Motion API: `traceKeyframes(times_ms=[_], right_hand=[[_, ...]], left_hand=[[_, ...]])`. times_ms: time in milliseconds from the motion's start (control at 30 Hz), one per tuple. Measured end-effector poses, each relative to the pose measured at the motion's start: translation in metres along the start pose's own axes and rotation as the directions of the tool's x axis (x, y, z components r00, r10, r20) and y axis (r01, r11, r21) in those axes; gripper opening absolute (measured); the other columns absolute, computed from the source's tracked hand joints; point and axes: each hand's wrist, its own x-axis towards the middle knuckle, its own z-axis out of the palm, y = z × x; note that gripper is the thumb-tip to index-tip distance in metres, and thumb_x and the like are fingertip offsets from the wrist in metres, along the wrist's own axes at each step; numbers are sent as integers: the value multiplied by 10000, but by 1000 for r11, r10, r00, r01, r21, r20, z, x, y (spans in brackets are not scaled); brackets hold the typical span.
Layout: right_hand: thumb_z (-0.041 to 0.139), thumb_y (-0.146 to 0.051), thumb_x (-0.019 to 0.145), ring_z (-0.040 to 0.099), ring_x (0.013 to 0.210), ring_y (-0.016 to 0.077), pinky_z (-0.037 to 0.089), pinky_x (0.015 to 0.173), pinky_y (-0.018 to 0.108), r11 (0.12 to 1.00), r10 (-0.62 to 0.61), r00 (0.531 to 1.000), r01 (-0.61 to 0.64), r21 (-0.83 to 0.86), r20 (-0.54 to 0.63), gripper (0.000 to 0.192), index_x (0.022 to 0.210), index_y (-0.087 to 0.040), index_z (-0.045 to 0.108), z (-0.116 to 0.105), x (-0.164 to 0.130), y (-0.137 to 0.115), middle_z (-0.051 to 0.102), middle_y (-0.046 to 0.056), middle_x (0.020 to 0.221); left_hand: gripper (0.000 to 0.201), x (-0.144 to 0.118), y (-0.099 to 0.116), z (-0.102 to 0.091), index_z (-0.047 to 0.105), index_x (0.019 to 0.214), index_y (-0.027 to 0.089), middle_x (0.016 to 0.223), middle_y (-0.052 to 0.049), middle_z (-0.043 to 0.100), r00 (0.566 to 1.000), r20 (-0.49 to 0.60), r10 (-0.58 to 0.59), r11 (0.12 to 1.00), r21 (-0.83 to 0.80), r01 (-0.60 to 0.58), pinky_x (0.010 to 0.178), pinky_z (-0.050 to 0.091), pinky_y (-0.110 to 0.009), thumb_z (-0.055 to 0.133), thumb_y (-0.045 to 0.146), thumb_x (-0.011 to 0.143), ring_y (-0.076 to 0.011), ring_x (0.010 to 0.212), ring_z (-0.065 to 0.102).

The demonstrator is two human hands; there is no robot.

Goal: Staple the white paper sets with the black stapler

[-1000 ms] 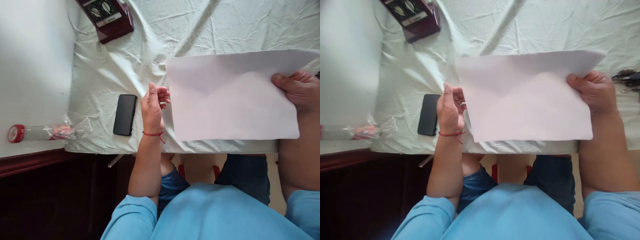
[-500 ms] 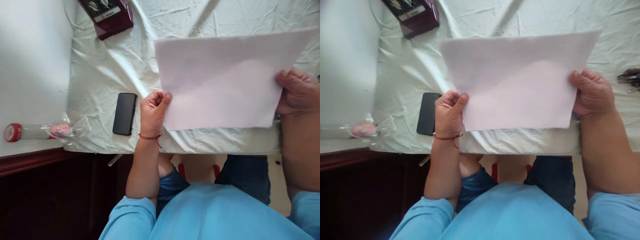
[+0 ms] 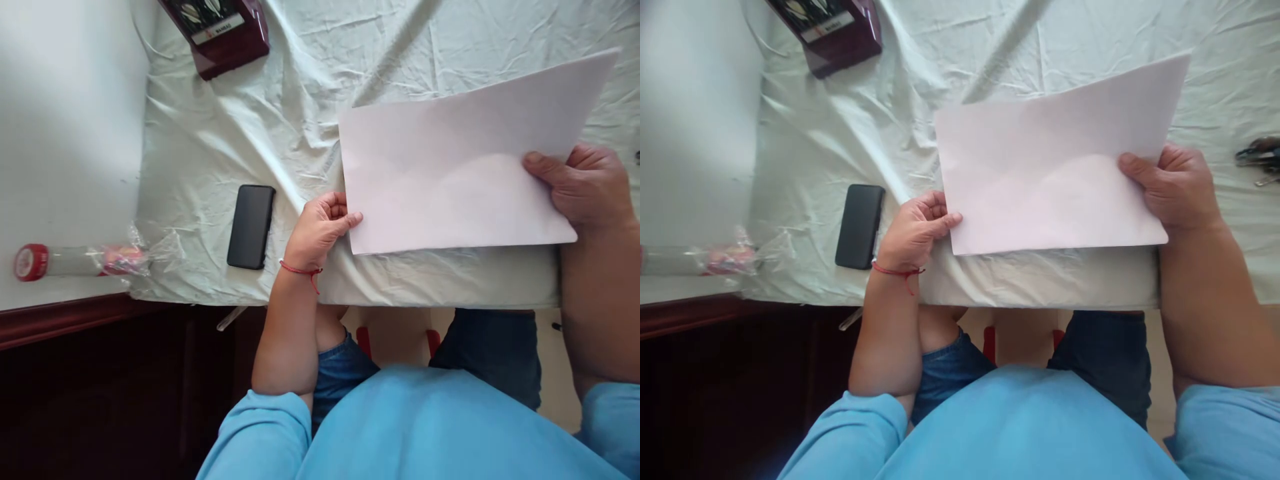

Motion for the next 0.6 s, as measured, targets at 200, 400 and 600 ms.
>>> traceKeyframes(times_ms=[200,400,600], right_hand=[[740,-409,861,674,1036,102,546,1026,324,997,-52,998,50,59,33,348,1181,-276,710,3,-2,0,642,-32,1261],[736,-392,869,670,1036,80,518,1058,310,996,-74,997,74,44,4,273,1123,-289,734,4,-1,-1,658,-54,1224],[722,-354,886,657,1122,117,455,1146,354,990,-112,994,110,93,10,287,1162,-277,719,5,0,-3,634,-36,1277]], left_hand=[[462,3,-2,-3,665,639,158,629,31,591,992,-115,55,997,54,-49,530,345,-201,1048,415,607,-68,591,476],[526,4,-5,-3,666,670,179,632,35,572,990,-90,105,994,13,-104,540,384,-211,1011,575,697,-75,584,472],[550,2,-4,-4,678,672,163,686,13,641,999,-21,33,999,-4,-33,565,404,-213,1098,490,534,-80,623,528]])
